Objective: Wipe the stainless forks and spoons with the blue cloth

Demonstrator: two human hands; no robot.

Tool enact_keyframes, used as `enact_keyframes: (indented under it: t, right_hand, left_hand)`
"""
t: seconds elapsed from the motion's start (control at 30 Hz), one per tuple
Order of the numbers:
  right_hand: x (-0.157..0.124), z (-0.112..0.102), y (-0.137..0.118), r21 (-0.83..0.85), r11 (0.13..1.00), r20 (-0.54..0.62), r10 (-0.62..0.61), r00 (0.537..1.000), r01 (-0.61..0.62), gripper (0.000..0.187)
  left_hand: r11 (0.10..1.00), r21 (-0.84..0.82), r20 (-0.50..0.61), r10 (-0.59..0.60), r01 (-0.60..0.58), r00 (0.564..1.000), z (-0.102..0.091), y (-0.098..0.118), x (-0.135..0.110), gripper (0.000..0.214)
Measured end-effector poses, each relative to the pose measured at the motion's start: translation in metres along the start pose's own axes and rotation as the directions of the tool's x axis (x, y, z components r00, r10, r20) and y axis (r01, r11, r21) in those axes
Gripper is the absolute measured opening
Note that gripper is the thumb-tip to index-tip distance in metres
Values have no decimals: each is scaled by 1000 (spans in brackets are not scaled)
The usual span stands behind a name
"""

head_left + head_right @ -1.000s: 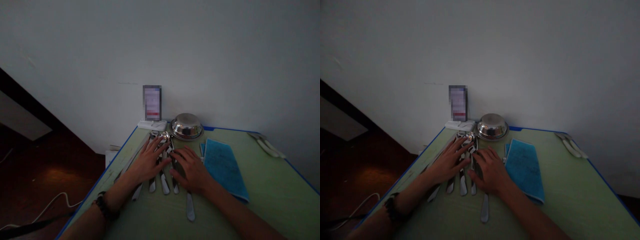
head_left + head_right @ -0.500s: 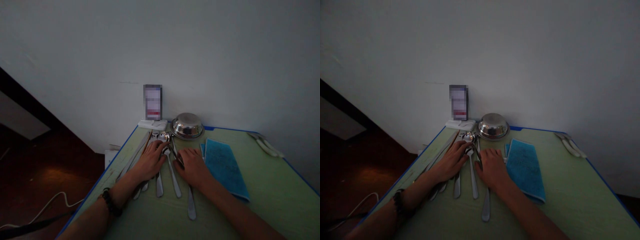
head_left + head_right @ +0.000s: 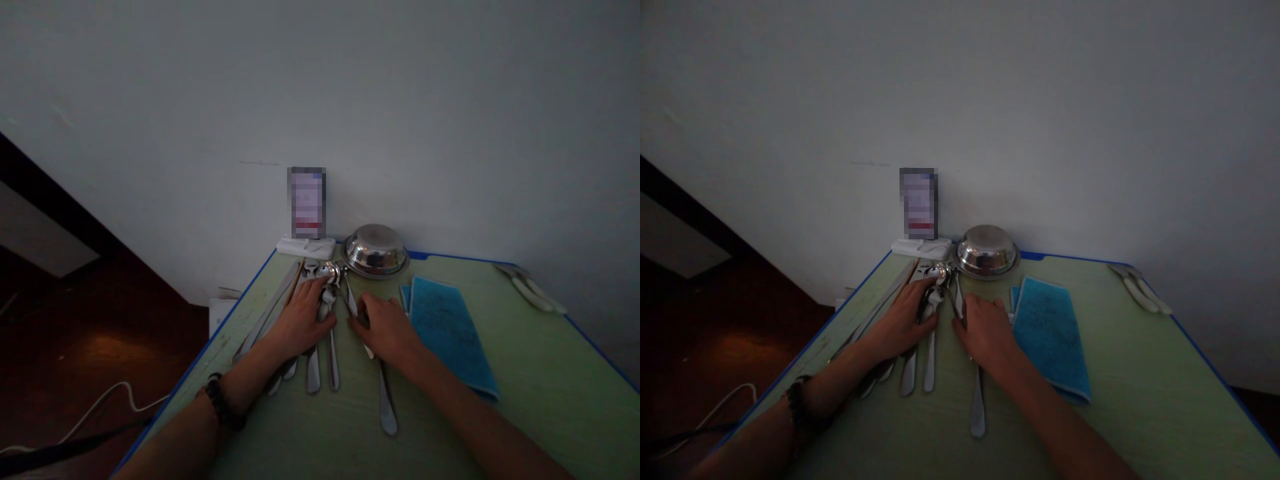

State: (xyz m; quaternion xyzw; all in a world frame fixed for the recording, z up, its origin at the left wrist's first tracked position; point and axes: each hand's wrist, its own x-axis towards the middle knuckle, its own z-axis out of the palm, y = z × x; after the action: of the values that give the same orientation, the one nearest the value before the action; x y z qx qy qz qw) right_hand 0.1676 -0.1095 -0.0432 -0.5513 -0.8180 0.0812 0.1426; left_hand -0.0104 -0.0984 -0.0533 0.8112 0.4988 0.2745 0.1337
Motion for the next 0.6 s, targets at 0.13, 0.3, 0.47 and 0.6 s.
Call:
enact_keyframes:
  t: [0.13,0.3,0.47,0.6]
  right_hand:
    - [-1,2,-1,41,996,-7,-78,997,78,17]
    - [2,6,-6,50,990,-14,-129,992,130,18]
    - [4,11,-12,32,990,-44,-137,990,139,32]
    - [4,9,-16,15,980,-30,-197,980,198,40]
  left_hand:
    - [995,-85,-64,-52,47,997,0,-5,3,64]
    - [986,-144,-126,-98,79,987,1,-16,7,60]
    - [986,-160,-136,-73,51,988,0,-19,8,44]
    - [981,-188,-150,-81,52,985,0,-21,8,42]
